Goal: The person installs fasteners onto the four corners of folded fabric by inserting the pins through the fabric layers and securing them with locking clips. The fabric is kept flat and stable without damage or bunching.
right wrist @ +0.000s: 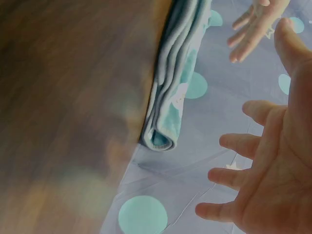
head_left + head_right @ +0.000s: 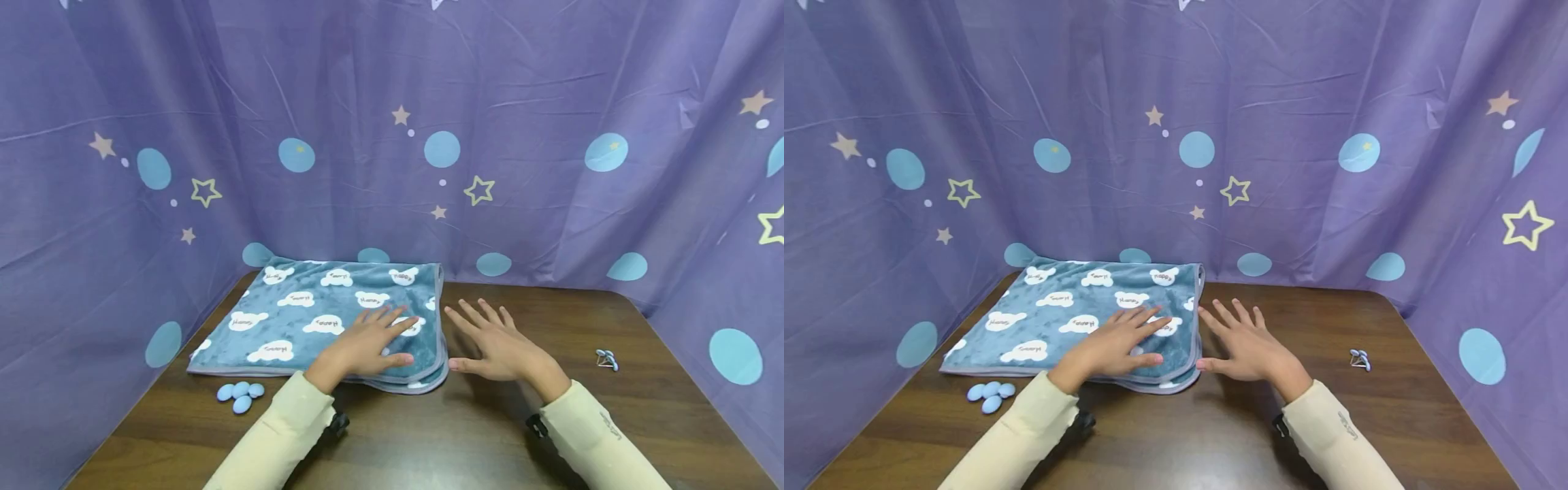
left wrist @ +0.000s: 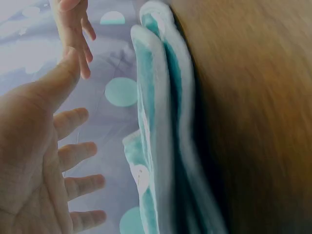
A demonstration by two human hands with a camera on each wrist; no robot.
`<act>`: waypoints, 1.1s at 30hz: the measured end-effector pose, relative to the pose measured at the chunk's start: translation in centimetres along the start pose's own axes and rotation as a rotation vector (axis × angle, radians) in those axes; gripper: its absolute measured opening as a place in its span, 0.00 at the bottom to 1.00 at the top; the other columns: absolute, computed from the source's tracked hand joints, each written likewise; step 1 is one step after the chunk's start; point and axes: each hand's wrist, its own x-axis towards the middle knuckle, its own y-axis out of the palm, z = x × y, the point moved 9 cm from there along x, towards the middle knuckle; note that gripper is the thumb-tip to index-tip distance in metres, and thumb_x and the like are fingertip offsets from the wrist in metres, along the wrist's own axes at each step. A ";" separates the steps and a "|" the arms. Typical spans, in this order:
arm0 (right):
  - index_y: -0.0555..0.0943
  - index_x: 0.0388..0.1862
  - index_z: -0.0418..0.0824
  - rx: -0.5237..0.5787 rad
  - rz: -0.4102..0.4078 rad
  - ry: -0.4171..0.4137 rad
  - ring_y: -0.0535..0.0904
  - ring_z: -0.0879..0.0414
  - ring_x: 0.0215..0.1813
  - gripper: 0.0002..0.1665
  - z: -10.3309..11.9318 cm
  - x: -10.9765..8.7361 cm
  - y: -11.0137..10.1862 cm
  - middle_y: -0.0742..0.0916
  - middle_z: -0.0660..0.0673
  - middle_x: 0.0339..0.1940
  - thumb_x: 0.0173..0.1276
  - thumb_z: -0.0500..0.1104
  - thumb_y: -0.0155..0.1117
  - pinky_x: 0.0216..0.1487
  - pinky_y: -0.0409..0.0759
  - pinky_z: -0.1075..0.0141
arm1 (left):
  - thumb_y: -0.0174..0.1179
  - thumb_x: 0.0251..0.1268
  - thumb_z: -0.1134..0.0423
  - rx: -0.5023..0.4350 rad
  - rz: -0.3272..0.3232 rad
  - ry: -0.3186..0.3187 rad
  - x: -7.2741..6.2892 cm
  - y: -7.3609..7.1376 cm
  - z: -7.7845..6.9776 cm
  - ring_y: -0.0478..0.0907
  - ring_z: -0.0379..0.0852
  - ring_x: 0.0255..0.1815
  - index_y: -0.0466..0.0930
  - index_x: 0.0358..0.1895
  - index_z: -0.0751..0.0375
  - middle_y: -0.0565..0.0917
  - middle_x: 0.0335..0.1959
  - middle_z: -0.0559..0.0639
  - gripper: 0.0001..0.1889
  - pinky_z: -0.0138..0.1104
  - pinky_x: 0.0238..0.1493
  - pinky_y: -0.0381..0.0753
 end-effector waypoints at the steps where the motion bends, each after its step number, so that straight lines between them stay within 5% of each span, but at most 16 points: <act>1: 0.54 0.85 0.53 -0.002 0.000 -0.008 0.49 0.29 0.81 0.55 0.1 0.1 -0.1 0.60 0.38 0.83 0.68 0.76 0.56 0.71 0.46 0.25 | 0.52 0.73 0.32 0.002 0.005 -0.005 -0.1 -0.1 0.2 0.47 0.61 0.83 0.55 0.82 0.41 0.51 0.84 0.52 0.40 0.63 0.77 0.46; 9: 0.65 0.81 0.47 0.007 0.047 -0.063 0.62 0.31 0.76 0.47 1.8 2.4 0.8 0.69 0.36 0.79 0.71 0.67 0.63 0.68 0.60 0.28 | 0.57 0.74 0.39 -0.024 0.139 -0.097 -2.1 0.0 2.8 0.56 0.65 0.79 0.61 0.80 0.47 0.59 0.81 0.57 0.37 0.64 0.73 0.56; 16: 0.69 0.78 0.46 -0.017 0.088 -0.085 0.68 0.37 0.73 0.42 3.0 6.9 1.8 0.74 0.37 0.75 0.73 0.64 0.63 0.69 0.64 0.31 | 0.59 0.75 0.43 0.025 0.151 -0.163 -3.6 -1.4 5.9 0.60 0.67 0.77 0.63 0.79 0.49 0.63 0.78 0.61 0.35 0.65 0.71 0.60; 26: 0.67 0.80 0.45 -0.029 0.169 -0.047 0.63 0.35 0.76 0.41 3.5 12.1 4.6 0.70 0.36 0.77 0.75 0.63 0.60 0.71 0.60 0.32 | 0.61 0.73 0.43 0.052 0.196 -0.277 -5.3 -2.0 11.2 0.66 0.68 0.72 0.64 0.79 0.53 0.66 0.76 0.64 0.37 0.63 0.65 0.70; 33: 0.62 0.82 0.49 -0.031 0.253 0.043 0.57 0.32 0.79 0.46 3.0 14.0 6.1 0.66 0.37 0.80 0.74 0.68 0.59 0.73 0.57 0.33 | 0.60 0.72 0.39 -0.006 0.231 -0.405 -6.3 -1.4 15.8 0.53 0.73 0.78 0.56 0.82 0.54 0.55 0.80 0.68 0.43 0.67 0.67 0.64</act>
